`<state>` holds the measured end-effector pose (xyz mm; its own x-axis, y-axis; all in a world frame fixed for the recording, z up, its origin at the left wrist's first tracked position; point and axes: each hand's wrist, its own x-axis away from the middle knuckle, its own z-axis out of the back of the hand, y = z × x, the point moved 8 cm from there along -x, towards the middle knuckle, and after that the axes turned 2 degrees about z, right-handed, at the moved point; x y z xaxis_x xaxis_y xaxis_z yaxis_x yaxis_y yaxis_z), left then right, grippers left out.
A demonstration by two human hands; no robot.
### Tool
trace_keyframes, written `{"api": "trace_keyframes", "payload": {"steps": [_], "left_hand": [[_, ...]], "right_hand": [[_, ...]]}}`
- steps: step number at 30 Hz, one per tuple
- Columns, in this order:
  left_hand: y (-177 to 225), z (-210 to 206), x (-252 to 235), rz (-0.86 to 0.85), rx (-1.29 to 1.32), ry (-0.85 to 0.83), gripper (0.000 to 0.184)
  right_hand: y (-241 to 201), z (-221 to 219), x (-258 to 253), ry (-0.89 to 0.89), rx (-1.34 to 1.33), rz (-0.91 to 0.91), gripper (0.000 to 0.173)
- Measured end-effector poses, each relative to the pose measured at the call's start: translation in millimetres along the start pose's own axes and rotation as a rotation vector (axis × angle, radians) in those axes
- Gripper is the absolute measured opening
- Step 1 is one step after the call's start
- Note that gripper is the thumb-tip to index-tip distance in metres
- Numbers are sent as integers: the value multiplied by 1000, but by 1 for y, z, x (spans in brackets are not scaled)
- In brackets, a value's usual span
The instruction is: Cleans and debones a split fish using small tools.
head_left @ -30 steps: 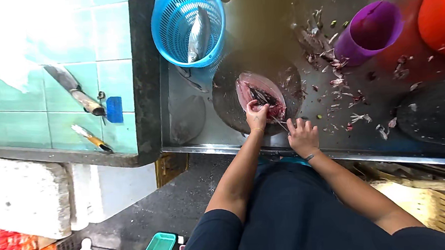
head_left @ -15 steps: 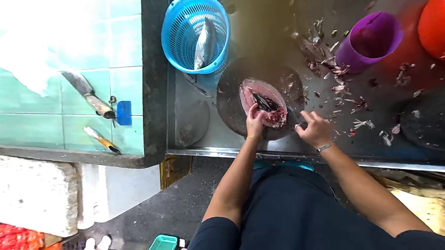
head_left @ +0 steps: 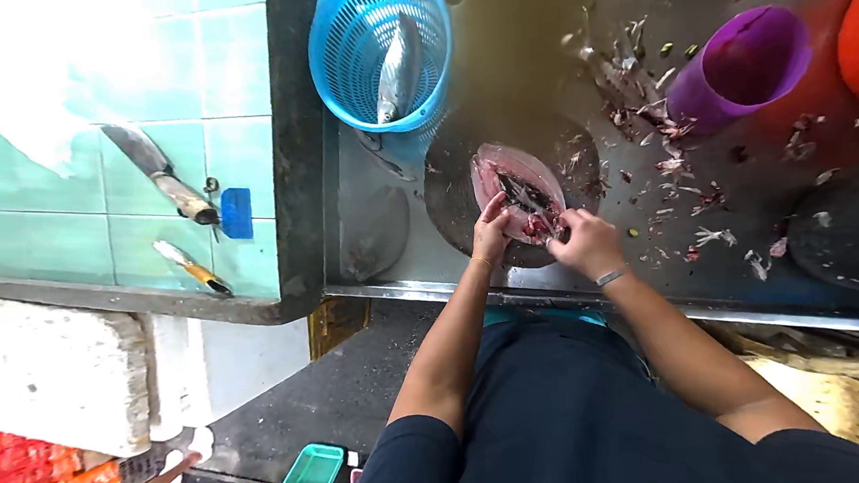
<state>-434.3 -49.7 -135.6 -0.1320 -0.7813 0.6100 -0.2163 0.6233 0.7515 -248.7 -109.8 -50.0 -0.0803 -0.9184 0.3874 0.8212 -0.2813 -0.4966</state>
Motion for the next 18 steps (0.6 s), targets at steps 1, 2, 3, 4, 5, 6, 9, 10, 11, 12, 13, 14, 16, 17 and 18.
{"api": "trace_keyframes", "payload": {"steps": [1,2,3,4,5,6,9,10,11,12,13,14,16,17,18], "left_hand": [[0,-1,0,-4,1,-12,53],[0,-1,0,-15,-14,-25,58],[-1,-1,-1,-24,-38,-32,62],[0,-1,-1,-29,-55,-34,65],[1,0,-1,-29,-68,-31,67],[2,1,-1,-23,-75,-22,68],[6,4,-4,-22,-94,-2,70],[9,3,-5,-21,-103,-1,69],[12,3,-9,-20,-110,-4,68],[14,3,-10,-18,-117,-6,67],[15,5,-10,-17,-129,-10,66],[15,5,-10,-17,-144,-20,66],[14,5,-10,-29,-173,-32,67],[14,5,-11,-43,-180,-32,69],[14,5,-11,-54,-177,-32,70]], "right_hand": [[-4,-12,-1,-41,108,25,52],[-6,-21,-3,-56,124,44,47],[-8,-20,-8,-62,37,36,36],[-8,-10,-13,-64,-151,3,27],[-5,6,-16,-50,-377,-18,20],[-1,24,-17,-28,-576,-14,17],[25,44,-13,47,-756,-56,24],[30,42,-10,66,-501,-75,37],[26,33,-8,64,-209,-60,51],[15,19,-5,50,5,-18,60],[2,1,-3,26,129,42,62],[-10,-14,-5,-7,189,81,59],[-18,-24,-16,-51,23,52,35],[-14,-19,-25,-43,-208,-23,26],[-5,-11,-30,-6,-431,-106,23]]}}
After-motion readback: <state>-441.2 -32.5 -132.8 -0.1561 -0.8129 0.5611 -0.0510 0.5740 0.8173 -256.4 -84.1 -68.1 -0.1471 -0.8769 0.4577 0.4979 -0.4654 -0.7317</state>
